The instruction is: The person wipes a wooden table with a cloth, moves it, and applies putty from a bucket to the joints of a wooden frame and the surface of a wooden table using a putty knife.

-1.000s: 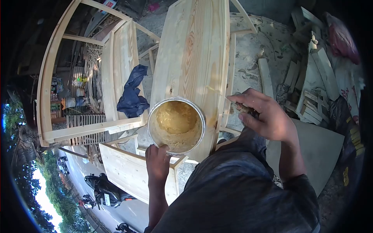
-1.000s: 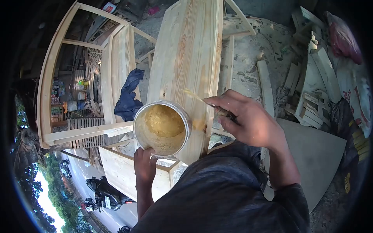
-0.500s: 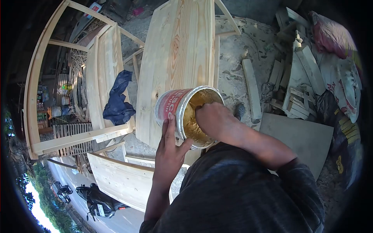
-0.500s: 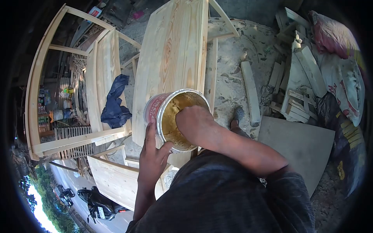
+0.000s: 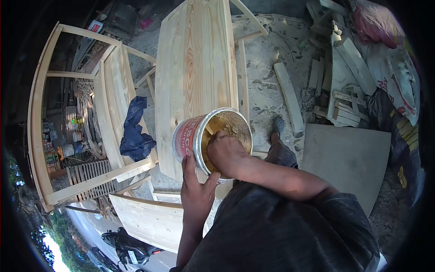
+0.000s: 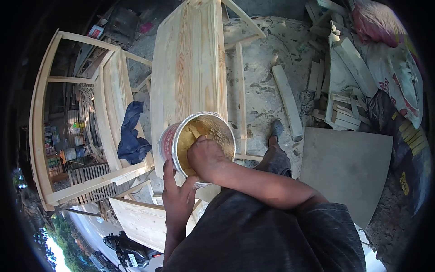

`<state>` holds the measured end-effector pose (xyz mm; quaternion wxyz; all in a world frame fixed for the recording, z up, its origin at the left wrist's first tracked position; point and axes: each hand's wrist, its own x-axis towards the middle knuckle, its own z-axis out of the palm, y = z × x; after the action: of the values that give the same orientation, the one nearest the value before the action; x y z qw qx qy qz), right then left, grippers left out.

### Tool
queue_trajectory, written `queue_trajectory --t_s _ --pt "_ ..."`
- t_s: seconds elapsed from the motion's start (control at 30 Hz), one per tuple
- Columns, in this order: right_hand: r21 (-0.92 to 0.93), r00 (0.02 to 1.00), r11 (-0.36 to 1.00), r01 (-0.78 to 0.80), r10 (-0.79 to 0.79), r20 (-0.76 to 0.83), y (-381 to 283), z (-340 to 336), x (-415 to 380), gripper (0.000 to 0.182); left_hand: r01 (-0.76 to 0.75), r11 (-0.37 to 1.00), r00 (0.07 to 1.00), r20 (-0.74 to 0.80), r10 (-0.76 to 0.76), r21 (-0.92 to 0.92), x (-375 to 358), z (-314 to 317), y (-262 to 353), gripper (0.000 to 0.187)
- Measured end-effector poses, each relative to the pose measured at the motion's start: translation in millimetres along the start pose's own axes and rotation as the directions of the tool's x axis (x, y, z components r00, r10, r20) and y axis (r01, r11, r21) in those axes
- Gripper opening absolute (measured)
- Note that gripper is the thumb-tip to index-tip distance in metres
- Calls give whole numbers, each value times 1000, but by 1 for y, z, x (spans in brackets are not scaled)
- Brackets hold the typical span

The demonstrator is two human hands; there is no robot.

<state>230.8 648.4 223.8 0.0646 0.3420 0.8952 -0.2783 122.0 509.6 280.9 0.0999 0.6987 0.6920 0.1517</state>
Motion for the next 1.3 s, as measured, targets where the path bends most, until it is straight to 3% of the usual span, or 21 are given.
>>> queue_trajectory --t_s 0.1,0.17,0.27,0.3,0.33,0.37,0.4,0.47,0.57,0.63,0.67,0.7,0.73,0.8,0.87,0.93,1.0,1.03,1.13,1.17,1.3 --pt "74 999 997 -6 9 -36 2 -30 -32 49 104 994 994 33 -103 -32 2 -7 3 32" --pt "200 983 976 82 -46 -179 32 -57 -65 48 206 969 978 -5 -208 -139 5 -6 -1 36" --pt "480 957 862 161 -18 -290 95 -59 -100 41 197 973 973 -102 -209 -122 10 -8 -19 52" --pt "576 951 796 184 3 -308 117 -60 -104 38 256 960 959 -94 -267 -113 9 -8 -26 56" --pt "750 967 657 76 136 -217 137 -56 -104 36 318 943 941 -89 -327 -102 8 -9 -33 61" --pt "881 966 471 -30 240 -96 157 -46 -99 34 388 903 911 -71 -406 -185 9 -10 -37 67" --pt "960 950 250 -127 309 45 175 -34 -91 32 449 883 889 -26 -457 -137 4 -11 -50 67" --pt "972 922 158 -172 374 102 210 -9 -66 36 580 800 812 38 -582 -154 -3 -15 -78 68" --pt "927 907 355 -123 420 -41 246 18 -14 37 756 585 634 105 -766 -294 -10 -12 -103 62" --pt "823 868 569 -5 411 -280 263 29 22 36 758 488 568 69 -820 -433 -13 1 -105 59" --pt "781 876 625 1 376 -302 270 27 36 38 755 432 524 57 -850 -493 -23 5 -107 57" --pt "741 888 672 6 337 -313 274 28 50 41 753 448 558 107 -823 -482 -42 10 -119 67" --pt "690 896 723 16 296 -330 277 31 57 43 765 368 496 119 -860 -529 -42 16 -105 70" --pt "674 919 738 35 242 -312 270 32 47 46 786 281 479 255 -840 -550 -54 28 -93 72" --pt "694 946 720 10 217 -239 254 39 35 47 784 357 499 174 -849 -508 -52 43 -67 72" --pt "735 968 676 -60 219 -122 236 53 11 47 768 281 440 154 -885 -576 -49 47 -65 67" --pt "748 971 663 -7 182 -153 227 77 0 46 721 197 396 162 -904 -665 -46 48 -81 58" --pt "770 968 638 -15 203 -150 226 78 -1 47 706 232 436 153 -887 -669 -41 46 -87 58" --pt "785 914 610 -106 370 -164 241 64 17 46 651 263 416 44 -908 -712 -1 53 -93 54" --pt "767 880 641 -42 387 -274 251 62 28 44 627 267 420 29 -907 -732 21 54 -90 52" --pt "676 907 729 -103 347 -237 282 17 70 47 439 270 489 -24 -872 -857 119 74 -87 58"
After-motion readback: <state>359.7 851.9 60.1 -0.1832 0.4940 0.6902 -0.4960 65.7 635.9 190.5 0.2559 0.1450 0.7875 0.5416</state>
